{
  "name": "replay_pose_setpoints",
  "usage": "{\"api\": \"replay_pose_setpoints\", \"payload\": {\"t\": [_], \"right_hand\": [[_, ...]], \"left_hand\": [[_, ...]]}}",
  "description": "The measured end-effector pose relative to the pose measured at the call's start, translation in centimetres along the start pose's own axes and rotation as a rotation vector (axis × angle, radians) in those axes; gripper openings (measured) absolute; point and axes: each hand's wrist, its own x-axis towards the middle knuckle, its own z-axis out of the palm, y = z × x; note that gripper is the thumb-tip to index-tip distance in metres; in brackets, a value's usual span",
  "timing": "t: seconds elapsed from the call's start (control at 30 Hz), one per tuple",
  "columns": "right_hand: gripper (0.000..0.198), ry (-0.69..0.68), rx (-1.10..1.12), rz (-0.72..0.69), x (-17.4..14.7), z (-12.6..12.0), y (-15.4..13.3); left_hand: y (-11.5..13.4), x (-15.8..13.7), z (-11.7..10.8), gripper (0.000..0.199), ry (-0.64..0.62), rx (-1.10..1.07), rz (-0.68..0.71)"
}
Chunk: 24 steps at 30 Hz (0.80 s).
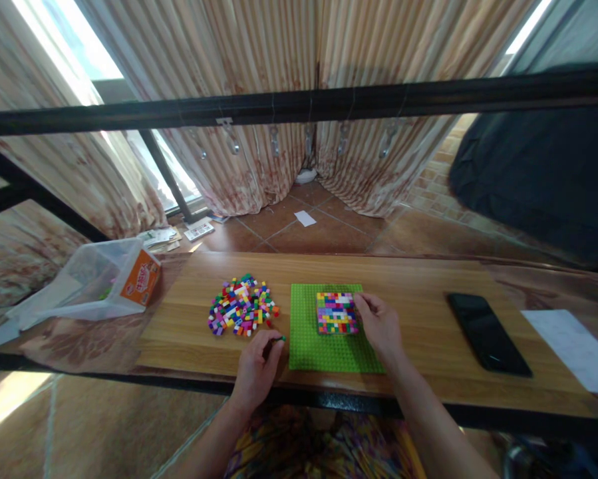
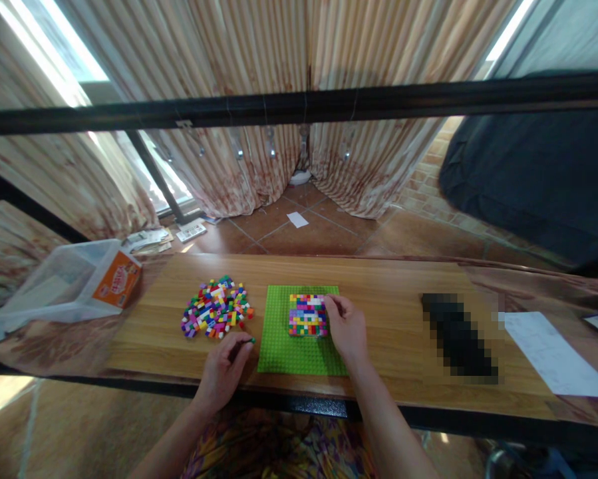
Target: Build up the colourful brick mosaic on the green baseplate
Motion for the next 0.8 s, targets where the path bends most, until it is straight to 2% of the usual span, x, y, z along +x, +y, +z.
{"api": "replay_pose_setpoints", "payload": {"t": [0.2,0.47,0.63,0.8], "right_hand": [[0.043,0.026,-0.009,0.012,0.3,0.7,-0.7],[0.046,0.084,0.024,0.002,0.1,1.2,0.2],[0.048,0.070,0.028,0.000,0.2,1.1,0.3],[0.048,0.129,-0.074,-0.085,-1.0,0.7,-0.9]], "left_hand": [[0.1,0.0,-0.1,0.016,-0.001,-0.003,0.001],[0.4,0.2,-0.1,0.015,0.012,-0.026,-0.010],[0.0,0.3,-0.1,0.016,0.017,-0.063,-0.017],[-0.7,0.0,-0.2,0.019,0.003,-0.131,-0.028]]}}
